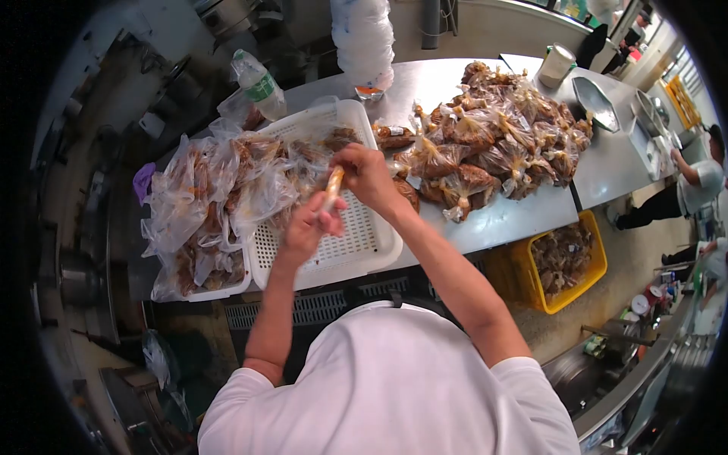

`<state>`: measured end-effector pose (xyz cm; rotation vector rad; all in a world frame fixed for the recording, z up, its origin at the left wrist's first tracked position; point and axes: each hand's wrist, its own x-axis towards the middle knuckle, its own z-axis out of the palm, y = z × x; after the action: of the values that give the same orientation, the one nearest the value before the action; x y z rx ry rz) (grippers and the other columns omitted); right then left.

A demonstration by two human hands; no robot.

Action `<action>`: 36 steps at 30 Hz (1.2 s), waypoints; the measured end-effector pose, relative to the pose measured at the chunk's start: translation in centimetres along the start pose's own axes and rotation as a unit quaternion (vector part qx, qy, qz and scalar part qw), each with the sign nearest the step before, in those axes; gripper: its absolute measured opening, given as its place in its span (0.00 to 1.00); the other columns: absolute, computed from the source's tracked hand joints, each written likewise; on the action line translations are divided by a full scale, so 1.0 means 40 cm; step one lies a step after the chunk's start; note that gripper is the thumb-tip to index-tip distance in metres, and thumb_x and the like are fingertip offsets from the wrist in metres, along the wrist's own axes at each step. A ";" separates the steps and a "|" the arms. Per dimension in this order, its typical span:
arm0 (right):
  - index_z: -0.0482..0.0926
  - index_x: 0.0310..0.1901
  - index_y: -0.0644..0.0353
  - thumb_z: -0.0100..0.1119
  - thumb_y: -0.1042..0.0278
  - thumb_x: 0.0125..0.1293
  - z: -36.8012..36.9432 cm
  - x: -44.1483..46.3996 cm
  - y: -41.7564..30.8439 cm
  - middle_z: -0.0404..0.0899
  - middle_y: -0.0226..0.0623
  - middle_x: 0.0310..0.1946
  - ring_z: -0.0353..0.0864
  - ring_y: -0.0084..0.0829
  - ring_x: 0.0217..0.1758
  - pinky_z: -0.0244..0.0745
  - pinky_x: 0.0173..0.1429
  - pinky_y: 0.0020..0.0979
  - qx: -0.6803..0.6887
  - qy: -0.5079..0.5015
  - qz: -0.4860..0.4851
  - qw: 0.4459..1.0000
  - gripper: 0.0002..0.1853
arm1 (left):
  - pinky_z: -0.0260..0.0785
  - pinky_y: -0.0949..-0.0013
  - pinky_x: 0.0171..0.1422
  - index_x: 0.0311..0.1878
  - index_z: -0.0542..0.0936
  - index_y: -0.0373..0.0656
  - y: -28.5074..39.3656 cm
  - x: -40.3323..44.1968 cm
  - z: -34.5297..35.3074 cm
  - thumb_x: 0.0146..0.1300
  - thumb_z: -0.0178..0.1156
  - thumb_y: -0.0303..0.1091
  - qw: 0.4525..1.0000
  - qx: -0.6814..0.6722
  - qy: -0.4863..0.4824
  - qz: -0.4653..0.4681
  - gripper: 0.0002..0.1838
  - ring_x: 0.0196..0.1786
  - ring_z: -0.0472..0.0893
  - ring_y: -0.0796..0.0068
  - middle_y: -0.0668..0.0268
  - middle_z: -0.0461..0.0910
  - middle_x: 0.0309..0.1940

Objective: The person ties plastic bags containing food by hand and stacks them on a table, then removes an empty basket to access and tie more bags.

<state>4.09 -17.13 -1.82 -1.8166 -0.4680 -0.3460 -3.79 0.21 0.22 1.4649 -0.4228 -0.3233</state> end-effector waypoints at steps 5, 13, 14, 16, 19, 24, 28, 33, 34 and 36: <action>0.83 0.40 0.63 0.70 0.70 0.65 0.034 0.014 -0.065 0.81 0.32 0.41 0.81 0.27 0.42 0.78 0.46 0.30 0.438 -0.187 0.092 0.875 0.07 | 0.78 0.73 0.55 0.53 0.82 0.37 -0.129 0.047 -0.051 0.73 0.57 0.30 0.992 -0.044 -0.099 -0.070 0.11 0.46 0.84 0.79 0.67 0.85 0.41; 0.80 0.46 0.66 0.57 0.75 0.70 0.078 -0.027 -0.063 0.84 0.34 0.38 0.81 0.24 0.40 0.76 0.48 0.30 0.055 -0.025 0.206 0.977 0.07 | 0.79 0.65 0.45 0.60 0.80 0.44 0.049 0.061 -0.069 0.58 0.71 0.28 0.948 0.270 0.149 0.080 0.25 0.44 0.87 0.71 0.63 0.86 0.40; 0.80 0.46 0.66 0.58 0.75 0.68 0.089 -0.034 -0.059 0.84 0.38 0.34 0.82 0.28 0.37 0.77 0.45 0.32 0.105 0.020 0.177 0.978 0.07 | 0.78 0.62 0.46 0.62 0.79 0.50 0.022 0.070 -0.053 0.51 0.72 0.24 0.919 0.321 0.184 0.135 0.31 0.43 0.86 0.70 0.63 0.85 0.37; 0.81 0.43 0.66 0.61 0.76 0.65 0.108 -0.036 -0.049 0.84 0.39 0.30 0.81 0.28 0.34 0.76 0.42 0.31 0.157 0.079 0.126 0.976 0.07 | 0.78 0.61 0.46 0.62 0.79 0.49 -0.008 0.083 -0.039 0.51 0.72 0.23 0.869 0.398 0.231 0.183 0.32 0.42 0.86 0.69 0.63 0.85 0.35; 0.81 0.41 0.65 0.64 0.77 0.63 0.077 -0.042 -0.052 0.83 0.35 0.32 0.79 0.22 0.34 0.75 0.41 0.29 0.141 0.043 0.177 0.973 0.06 | 0.77 0.66 0.45 0.57 0.78 0.43 -0.026 0.096 -0.041 0.51 0.69 0.20 0.816 0.452 0.289 0.216 0.27 0.38 0.85 0.72 0.63 0.84 0.33; 0.82 0.39 0.66 0.68 0.76 0.64 0.027 -0.044 -0.017 0.79 0.29 0.33 0.74 0.18 0.36 0.72 0.43 0.25 0.212 -0.042 0.205 0.955 0.05 | 0.74 0.73 0.43 0.40 0.78 0.40 -0.039 0.136 -0.086 0.54 0.67 0.18 0.949 0.108 0.262 0.135 0.11 0.34 0.83 0.80 0.65 0.85 0.28; 0.85 0.42 0.67 0.67 0.75 0.68 -0.023 -0.070 0.016 0.77 0.25 0.41 0.75 0.16 0.41 0.72 0.45 0.21 0.305 -0.065 0.161 0.937 0.05 | 0.75 0.72 0.43 0.39 0.81 0.38 -0.045 0.143 -0.046 0.57 0.68 0.19 0.899 0.342 0.214 0.168 0.08 0.37 0.84 0.74 0.62 0.85 0.35; 0.85 0.38 0.67 0.70 0.79 0.57 -0.053 -0.141 0.020 0.81 0.36 0.30 0.81 0.26 0.32 0.76 0.39 0.27 -0.020 0.097 0.100 0.990 0.07 | 0.75 0.64 0.42 0.41 0.83 0.38 -0.002 0.140 0.040 0.57 0.70 0.26 0.930 0.319 0.111 0.145 0.09 0.38 0.83 0.62 0.58 0.83 0.36; 0.83 0.38 0.67 0.71 0.80 0.53 -0.051 -0.149 0.007 0.80 0.41 0.26 0.83 0.31 0.28 0.77 0.36 0.29 -0.004 0.125 0.064 0.990 0.11 | 0.75 0.62 0.44 0.39 0.82 0.38 -0.023 0.152 0.042 0.57 0.69 0.25 0.934 0.324 0.120 0.095 0.08 0.40 0.83 0.59 0.59 0.82 0.34; 0.82 0.39 0.66 0.71 0.80 0.52 -0.045 -0.168 0.024 0.81 0.40 0.27 0.84 0.31 0.30 0.77 0.36 0.29 -0.029 0.141 0.059 0.988 0.11 | 0.75 0.62 0.45 0.37 0.82 0.37 -0.040 0.161 0.083 0.56 0.69 0.25 0.928 0.321 0.103 0.158 0.07 0.40 0.83 0.58 0.59 0.82 0.33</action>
<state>-1.34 -20.04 -5.19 -1.8067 -0.1526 -0.5296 0.42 -5.82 -0.67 2.0060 -0.6189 0.2574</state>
